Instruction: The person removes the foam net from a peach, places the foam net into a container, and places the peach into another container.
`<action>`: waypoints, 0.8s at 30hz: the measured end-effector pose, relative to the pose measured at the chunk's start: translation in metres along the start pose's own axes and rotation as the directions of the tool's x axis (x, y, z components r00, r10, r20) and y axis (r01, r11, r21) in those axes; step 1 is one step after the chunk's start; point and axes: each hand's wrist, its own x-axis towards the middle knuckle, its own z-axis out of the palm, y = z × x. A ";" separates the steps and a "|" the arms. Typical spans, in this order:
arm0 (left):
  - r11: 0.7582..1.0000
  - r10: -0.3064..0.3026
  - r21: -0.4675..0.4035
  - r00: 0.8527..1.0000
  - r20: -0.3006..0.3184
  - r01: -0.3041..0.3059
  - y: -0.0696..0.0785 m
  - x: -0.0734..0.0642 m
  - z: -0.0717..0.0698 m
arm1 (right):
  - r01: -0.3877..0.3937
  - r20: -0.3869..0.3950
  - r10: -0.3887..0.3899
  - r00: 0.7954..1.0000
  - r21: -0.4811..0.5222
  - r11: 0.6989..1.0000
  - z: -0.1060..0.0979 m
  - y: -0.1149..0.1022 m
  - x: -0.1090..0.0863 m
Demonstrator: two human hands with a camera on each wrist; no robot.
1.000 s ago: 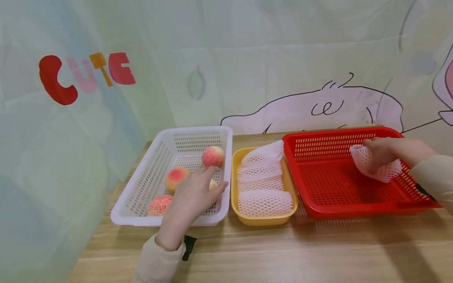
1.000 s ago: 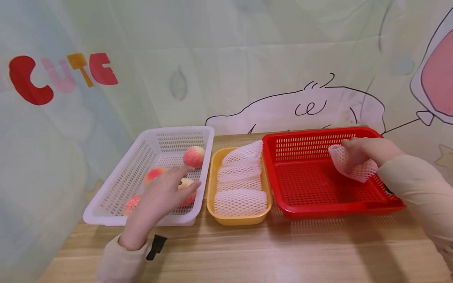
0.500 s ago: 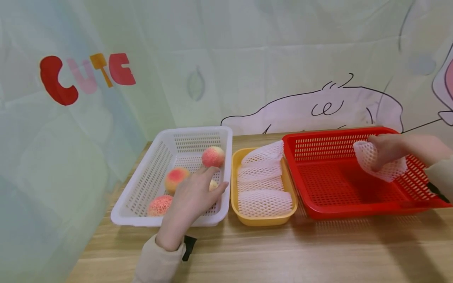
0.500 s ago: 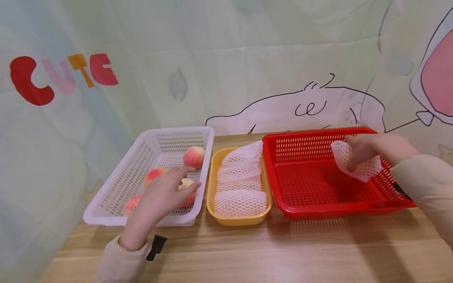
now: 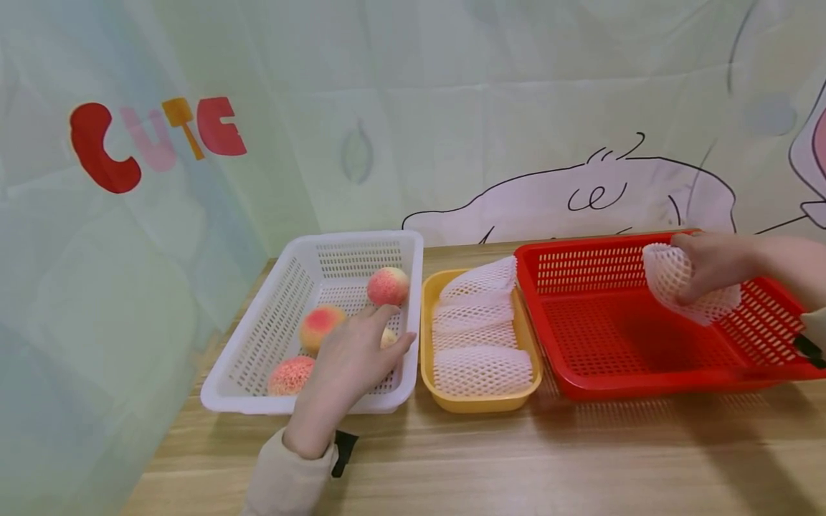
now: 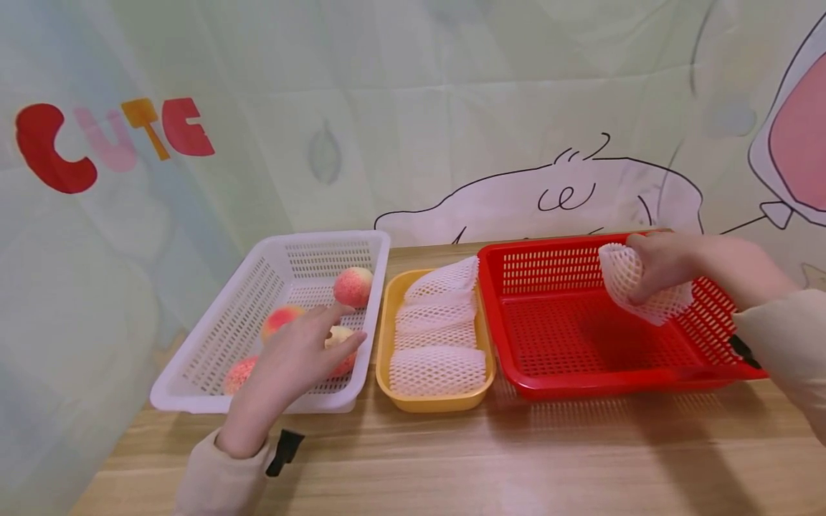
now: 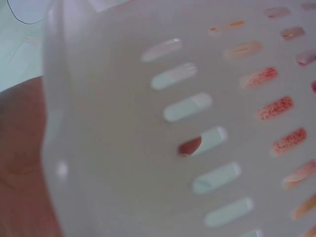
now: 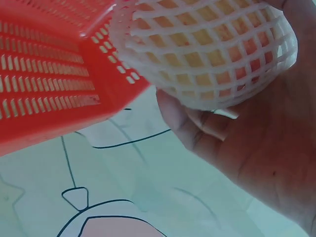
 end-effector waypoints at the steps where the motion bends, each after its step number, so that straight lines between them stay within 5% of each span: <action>1: 1.000 0.001 0.000 1.000 0.000 -0.001 0.000 0.000 0.000 | 0.007 -0.022 -0.007 1.000 -0.004 1.000 0.000 -0.001 -0.002; 14: 1.000 0.014 -0.009 1.000 -0.019 -0.014 0.000 0.000 0.001 | 0.052 -0.204 -0.058 0.977 -0.035 0.998 -0.003 -0.026 -0.015; 24: 1.000 0.013 -0.004 1.000 -0.028 -0.014 0.001 0.001 0.002 | 0.093 -0.328 -0.096 0.940 -0.025 0.995 -0.001 -0.045 -0.029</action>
